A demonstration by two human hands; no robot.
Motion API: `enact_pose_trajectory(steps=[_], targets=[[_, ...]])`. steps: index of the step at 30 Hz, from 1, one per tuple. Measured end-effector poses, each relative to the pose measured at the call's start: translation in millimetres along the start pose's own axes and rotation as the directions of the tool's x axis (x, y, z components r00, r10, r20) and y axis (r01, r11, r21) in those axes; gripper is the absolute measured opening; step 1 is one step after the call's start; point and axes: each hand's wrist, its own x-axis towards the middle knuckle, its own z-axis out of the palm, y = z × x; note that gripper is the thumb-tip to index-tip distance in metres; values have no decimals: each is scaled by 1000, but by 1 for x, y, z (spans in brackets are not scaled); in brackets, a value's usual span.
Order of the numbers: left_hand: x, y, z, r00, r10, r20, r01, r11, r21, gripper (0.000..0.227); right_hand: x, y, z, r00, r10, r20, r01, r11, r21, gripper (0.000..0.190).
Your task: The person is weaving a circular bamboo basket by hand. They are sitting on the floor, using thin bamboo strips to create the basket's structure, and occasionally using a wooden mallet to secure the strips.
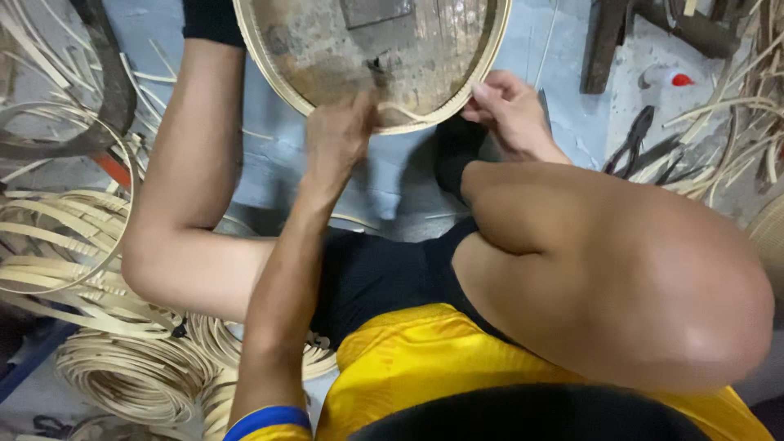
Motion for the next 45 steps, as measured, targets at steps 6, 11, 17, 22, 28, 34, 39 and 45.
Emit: enact_pose_trajectory(steps=[6, 11, 17, 22, 28, 34, 39, 45], targets=[[3, -3, -14, 990, 5, 142, 7, 997, -82, 15, 19, -55, 39, 657, -481, 580, 752, 369, -547, 14], [3, -21, -40, 942, -33, -334, -23, 987, -161, 24, 25, -54, 100, 463, -158, 872, 886, 114, -450, 23], [36, -32, -6, 962, 20, -273, 36, 979, 200, 54, 20, -38, 99, 503, -157, 850, 855, -54, -516, 24], [21, -52, -26, 854, -82, -514, 60, 996, -58, 48, 23, -55, 106, 511, -154, 846, 855, -12, -519, 17], [-16, -5, 1, 993, 114, 39, -115, 993, 25, 63, 12, -73, 97, 465, 17, 885, 885, -2, -465, 47], [-14, 7, 21, 993, 95, 72, -100, 992, 79, 34, 13, -65, 88, 423, -10, 906, 906, -30, -423, 38], [-16, 1, 20, 992, 123, 27, -125, 991, 54, 26, 26, -53, 81, 362, 48, 931, 931, -69, -358, 35], [-14, 4, 19, 997, 63, 39, -63, 998, 2, 18, 20, -56, 81, 357, -103, 928, 916, -154, -370, 38]])
